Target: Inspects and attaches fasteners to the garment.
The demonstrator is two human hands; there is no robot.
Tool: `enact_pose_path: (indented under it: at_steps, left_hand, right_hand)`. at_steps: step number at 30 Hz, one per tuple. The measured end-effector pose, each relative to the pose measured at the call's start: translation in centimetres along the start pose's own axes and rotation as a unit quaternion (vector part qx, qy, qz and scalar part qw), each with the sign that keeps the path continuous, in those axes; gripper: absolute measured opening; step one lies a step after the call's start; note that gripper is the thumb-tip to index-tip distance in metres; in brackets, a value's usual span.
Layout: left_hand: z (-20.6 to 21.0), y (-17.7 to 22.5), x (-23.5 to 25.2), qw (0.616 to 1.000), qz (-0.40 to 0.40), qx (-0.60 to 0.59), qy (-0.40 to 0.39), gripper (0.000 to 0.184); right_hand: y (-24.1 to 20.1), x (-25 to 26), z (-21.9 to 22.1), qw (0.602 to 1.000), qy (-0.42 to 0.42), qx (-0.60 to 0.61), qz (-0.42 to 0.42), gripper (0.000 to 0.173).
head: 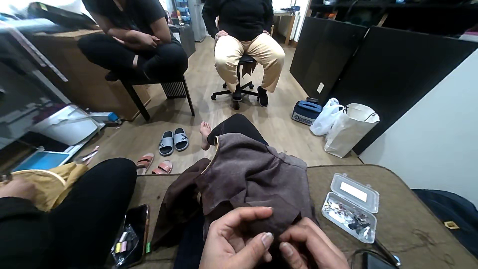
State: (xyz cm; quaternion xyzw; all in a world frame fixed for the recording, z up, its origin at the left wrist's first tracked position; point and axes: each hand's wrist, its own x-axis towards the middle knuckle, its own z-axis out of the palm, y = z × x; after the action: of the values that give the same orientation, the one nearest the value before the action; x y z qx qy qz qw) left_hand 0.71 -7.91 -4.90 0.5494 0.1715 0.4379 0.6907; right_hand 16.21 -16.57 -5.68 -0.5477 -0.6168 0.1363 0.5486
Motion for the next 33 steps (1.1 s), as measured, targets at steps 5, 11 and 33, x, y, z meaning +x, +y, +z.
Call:
enact_pose_path:
  at_steps: [5, 11, 33]
  left_hand:
    - [-0.12, -0.03, -0.01, 1.000, -0.010, -0.019, 0.006, 0.034]
    - [-0.20, -0.09, -0.03, 1.000, 0.002, -0.016, 0.022, 0.032]
    - [-0.19, -0.32, 0.01, 0.999, 0.041, 0.011, 0.014, 0.032]
  right_hand:
    - [0.01, -0.08, -0.09, 1.000, -0.007, 0.003, -0.001, 0.016]
    - [-0.26, -0.30, -0.06, 1.000, -0.006, 0.008, -0.002, 0.017]
    - [-0.79, -0.07, -0.06, 0.999, 0.009, -0.036, -0.004, 0.015]
